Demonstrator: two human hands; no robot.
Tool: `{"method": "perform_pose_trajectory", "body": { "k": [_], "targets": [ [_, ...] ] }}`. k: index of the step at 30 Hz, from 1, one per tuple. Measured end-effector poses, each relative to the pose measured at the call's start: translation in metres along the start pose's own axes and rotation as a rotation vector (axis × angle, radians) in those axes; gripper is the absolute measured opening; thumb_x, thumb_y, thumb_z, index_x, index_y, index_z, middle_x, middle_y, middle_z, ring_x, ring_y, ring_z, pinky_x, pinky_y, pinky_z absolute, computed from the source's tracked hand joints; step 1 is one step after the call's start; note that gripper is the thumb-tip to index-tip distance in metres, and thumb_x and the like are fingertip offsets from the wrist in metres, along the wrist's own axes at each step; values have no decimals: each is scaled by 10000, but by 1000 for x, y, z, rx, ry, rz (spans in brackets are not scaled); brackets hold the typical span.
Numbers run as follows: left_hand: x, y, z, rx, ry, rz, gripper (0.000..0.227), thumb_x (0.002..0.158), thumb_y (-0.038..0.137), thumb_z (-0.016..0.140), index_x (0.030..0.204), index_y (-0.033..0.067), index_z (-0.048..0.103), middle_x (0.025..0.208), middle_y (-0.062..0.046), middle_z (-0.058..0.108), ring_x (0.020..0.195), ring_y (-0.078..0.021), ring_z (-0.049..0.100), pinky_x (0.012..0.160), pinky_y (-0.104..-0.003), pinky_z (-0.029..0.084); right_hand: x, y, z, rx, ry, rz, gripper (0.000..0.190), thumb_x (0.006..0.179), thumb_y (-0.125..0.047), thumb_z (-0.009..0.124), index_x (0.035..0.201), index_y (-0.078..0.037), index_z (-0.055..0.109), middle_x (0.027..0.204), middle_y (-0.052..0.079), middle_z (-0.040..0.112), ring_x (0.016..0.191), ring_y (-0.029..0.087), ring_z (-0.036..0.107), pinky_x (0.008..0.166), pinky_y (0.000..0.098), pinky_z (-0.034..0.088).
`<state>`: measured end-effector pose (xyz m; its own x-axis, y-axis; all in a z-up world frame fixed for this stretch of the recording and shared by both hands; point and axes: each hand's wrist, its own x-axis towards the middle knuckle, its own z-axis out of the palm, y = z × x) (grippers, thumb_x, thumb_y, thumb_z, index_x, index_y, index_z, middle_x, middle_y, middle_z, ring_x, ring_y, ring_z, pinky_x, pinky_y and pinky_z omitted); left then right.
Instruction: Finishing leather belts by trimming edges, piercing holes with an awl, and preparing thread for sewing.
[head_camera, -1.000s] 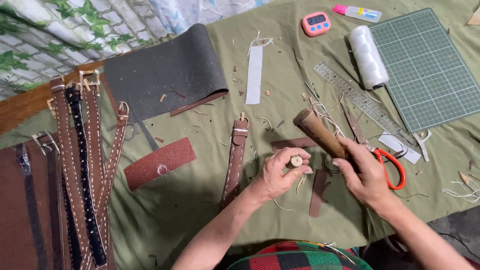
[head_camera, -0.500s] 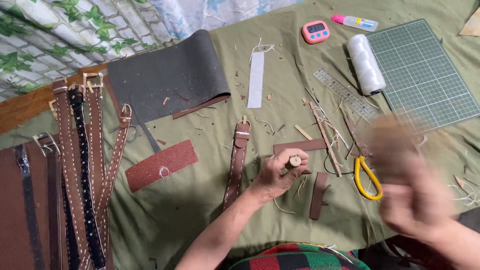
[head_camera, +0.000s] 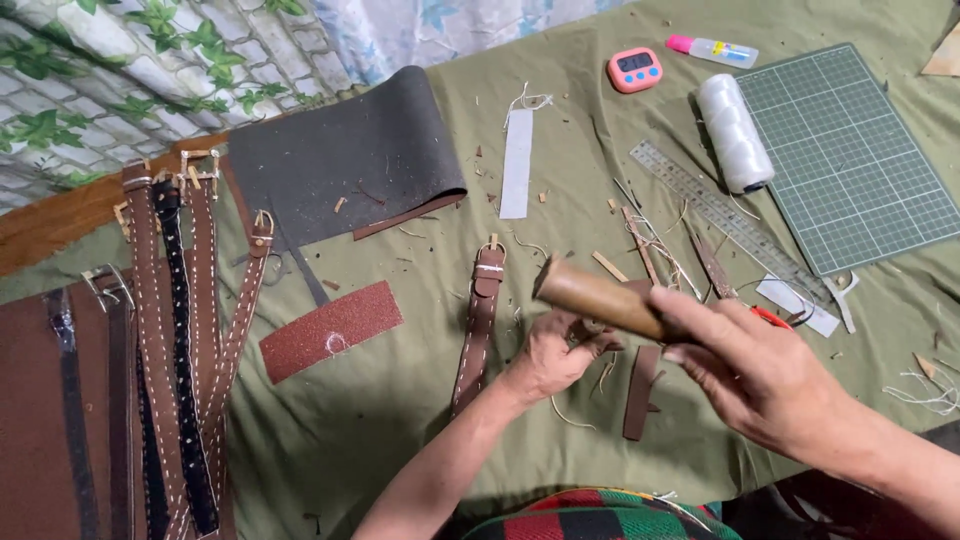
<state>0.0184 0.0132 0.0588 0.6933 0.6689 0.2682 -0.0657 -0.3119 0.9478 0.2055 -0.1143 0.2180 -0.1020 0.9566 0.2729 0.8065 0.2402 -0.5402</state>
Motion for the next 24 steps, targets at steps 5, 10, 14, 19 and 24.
{"method": "perform_pose_trajectory", "body": {
  "k": [5,10,14,19,24],
  "targets": [
    [1,10,-2,7,-36,-9,165,968,307,714,1044,161,711,990,-1,775,904,-132,755,832,-281,594,-38,-9,-22,268,97,230,582,924,-63,558,1495,-80,448,1019,114,556,657,158,534,539,256,433],
    [7,27,-9,8,-50,-180,279,883,280,747,1143,213,671,1023,-29,795,1010,-130,766,954,-275,577,-17,5,-7,-12,-25,-95,482,930,-173,411,1362,-105,614,1433,53,668,1233,273,708,963,376,529],
    [2,12,0,-386,-72,-92,516,978,93,675,1373,49,345,1043,-98,715,941,-195,714,867,-325,600,-20,21,13,-209,-81,8,616,939,-285,641,1523,-253,450,910,17,619,568,204,573,503,359,513],
    [7,21,-7,-162,-65,-124,250,979,310,685,1137,118,669,1022,-70,767,901,-202,805,748,-234,666,-38,0,-25,-127,164,99,545,906,-151,677,1440,-91,584,1140,75,693,680,128,634,736,228,477],
    [-5,-4,7,-339,-40,-130,260,983,93,684,1191,-42,605,1026,-136,735,968,-255,770,935,-372,667,62,-71,-37,232,-309,72,701,868,-48,462,1549,-213,491,1615,-50,521,1248,144,681,1022,283,429]
  ]
}}
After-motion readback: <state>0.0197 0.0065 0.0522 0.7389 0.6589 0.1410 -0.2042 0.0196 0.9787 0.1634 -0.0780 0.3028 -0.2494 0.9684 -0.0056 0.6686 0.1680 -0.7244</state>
